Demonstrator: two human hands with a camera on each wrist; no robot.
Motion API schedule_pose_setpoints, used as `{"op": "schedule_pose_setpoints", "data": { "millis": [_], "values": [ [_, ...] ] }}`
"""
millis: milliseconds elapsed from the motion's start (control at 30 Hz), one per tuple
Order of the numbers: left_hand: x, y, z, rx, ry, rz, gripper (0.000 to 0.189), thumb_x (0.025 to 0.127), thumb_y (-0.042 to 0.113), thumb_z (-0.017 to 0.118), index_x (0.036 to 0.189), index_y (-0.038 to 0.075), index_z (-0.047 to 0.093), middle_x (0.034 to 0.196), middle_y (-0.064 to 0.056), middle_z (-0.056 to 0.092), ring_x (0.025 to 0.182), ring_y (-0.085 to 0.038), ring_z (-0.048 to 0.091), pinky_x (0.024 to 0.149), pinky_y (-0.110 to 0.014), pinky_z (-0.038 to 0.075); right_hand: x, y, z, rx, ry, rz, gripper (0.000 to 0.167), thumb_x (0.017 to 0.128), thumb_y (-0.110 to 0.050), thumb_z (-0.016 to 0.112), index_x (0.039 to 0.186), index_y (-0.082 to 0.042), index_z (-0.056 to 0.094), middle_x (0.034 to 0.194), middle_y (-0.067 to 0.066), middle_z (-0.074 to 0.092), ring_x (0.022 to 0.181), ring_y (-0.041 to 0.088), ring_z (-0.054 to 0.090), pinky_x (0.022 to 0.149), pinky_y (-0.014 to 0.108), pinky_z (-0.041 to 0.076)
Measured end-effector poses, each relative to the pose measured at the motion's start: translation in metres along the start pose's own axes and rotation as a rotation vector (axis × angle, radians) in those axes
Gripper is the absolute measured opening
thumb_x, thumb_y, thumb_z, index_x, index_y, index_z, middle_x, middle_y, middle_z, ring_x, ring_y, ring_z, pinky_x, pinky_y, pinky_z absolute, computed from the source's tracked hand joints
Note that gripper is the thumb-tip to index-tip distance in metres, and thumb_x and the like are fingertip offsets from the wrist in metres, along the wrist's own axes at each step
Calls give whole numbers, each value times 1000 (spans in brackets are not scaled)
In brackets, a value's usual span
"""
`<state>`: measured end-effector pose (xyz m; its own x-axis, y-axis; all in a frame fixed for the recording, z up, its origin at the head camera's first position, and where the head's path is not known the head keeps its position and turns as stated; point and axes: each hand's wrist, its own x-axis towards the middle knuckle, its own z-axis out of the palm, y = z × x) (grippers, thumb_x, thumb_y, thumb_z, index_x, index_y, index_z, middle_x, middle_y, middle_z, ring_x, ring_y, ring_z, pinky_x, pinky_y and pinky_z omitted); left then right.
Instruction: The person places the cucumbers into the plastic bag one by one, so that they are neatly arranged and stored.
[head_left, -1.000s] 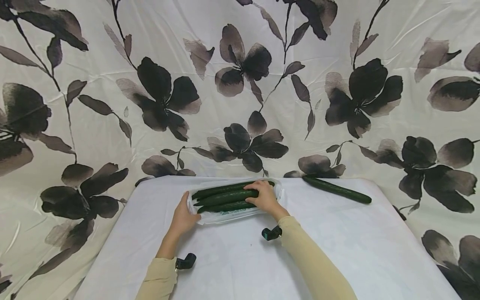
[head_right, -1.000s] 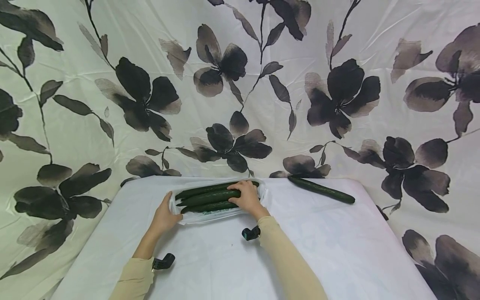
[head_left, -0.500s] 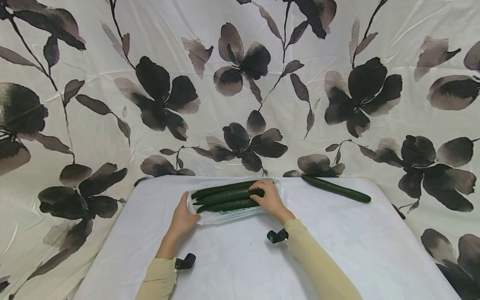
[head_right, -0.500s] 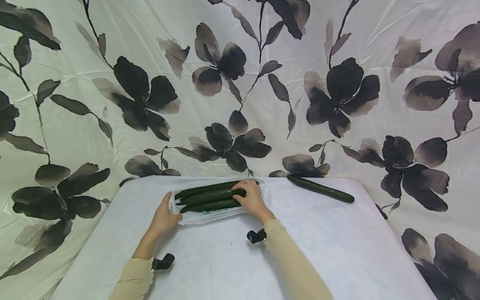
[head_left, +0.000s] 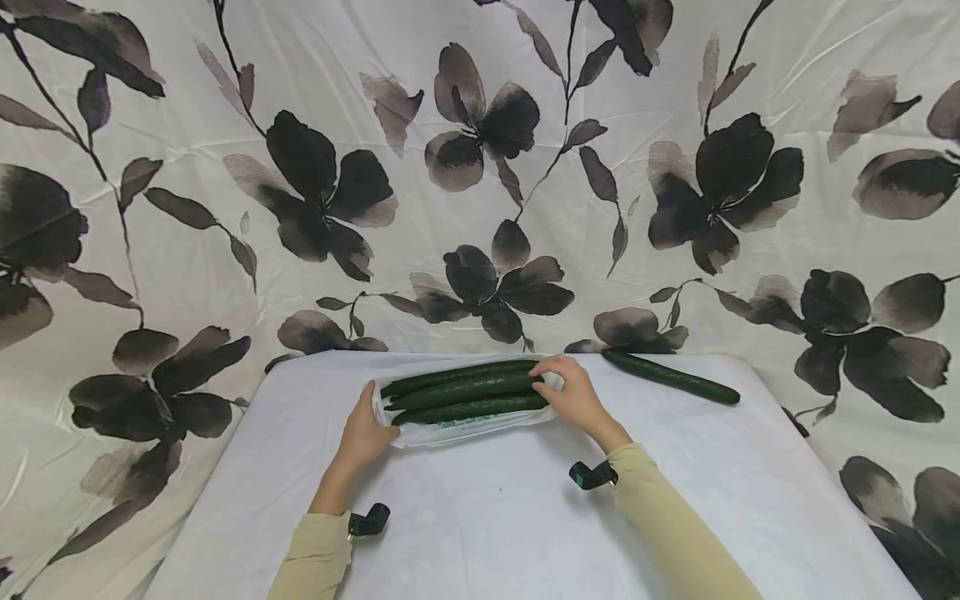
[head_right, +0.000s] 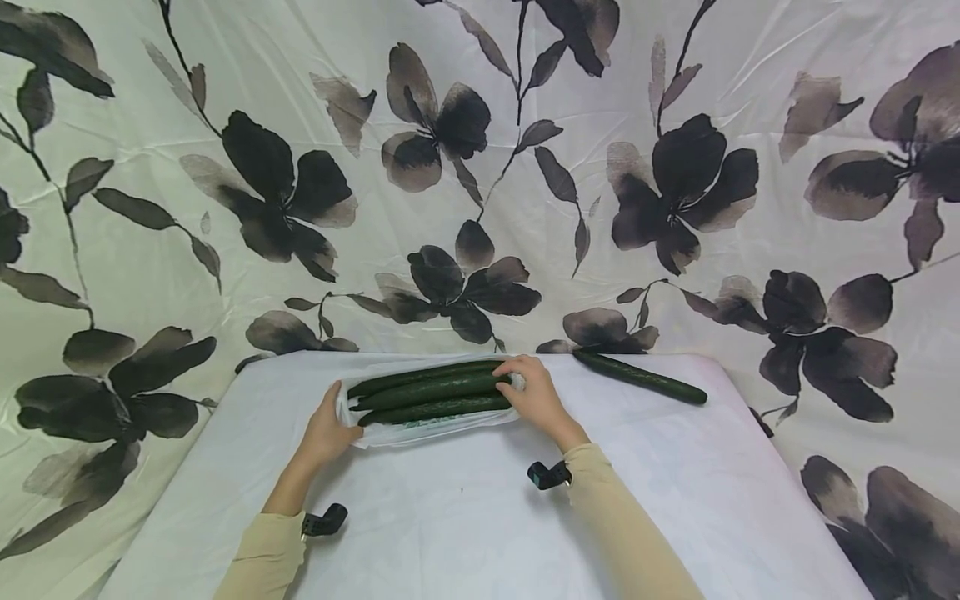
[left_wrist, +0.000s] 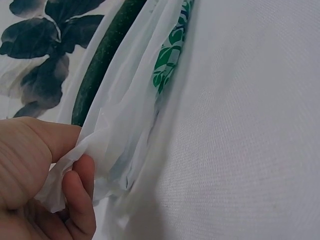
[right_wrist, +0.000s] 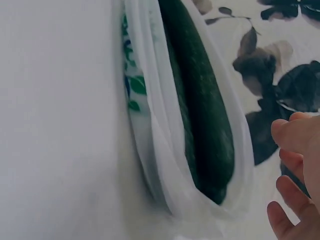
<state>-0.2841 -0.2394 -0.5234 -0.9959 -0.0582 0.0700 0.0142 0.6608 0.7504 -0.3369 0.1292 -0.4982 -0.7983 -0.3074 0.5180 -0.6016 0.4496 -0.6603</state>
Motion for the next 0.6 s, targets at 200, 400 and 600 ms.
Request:
{"op": "schedule_pose_setpoints", "data": {
  "millis": [200, 400, 600],
  "values": [
    [2, -1, 1, -4, 12, 29, 98, 75, -2, 67, 152, -6, 8, 154, -31, 18, 140, -47, 20, 110, -58, 22, -1, 7, -30, -57, -2, -20, 21, 83, -1, 75, 102, -7, 72, 108, 6, 65, 104, 27, 57, 87, 51, 46],
    [2, 0, 3, 5, 20, 32, 101, 74, -1, 69, 154, 1, 8, 150, -34, 21, 135, -51, 25, 104, -65, 27, -3, 20, -59, -110, 8, 27, 23, 82, 0, 76, 103, -8, 72, 110, 10, 66, 106, 29, 58, 85, 52, 48],
    [1, 1, 3, 23, 13, 14, 103, 75, 2, 71, 155, 4, 7, 149, -35, 21, 132, -53, 28, 100, -68, 30, -11, 41, -87, -156, 3, 113, 21, 85, -2, 73, 106, -3, 70, 110, 14, 65, 106, 35, 59, 90, 54, 46]
  ]
}}
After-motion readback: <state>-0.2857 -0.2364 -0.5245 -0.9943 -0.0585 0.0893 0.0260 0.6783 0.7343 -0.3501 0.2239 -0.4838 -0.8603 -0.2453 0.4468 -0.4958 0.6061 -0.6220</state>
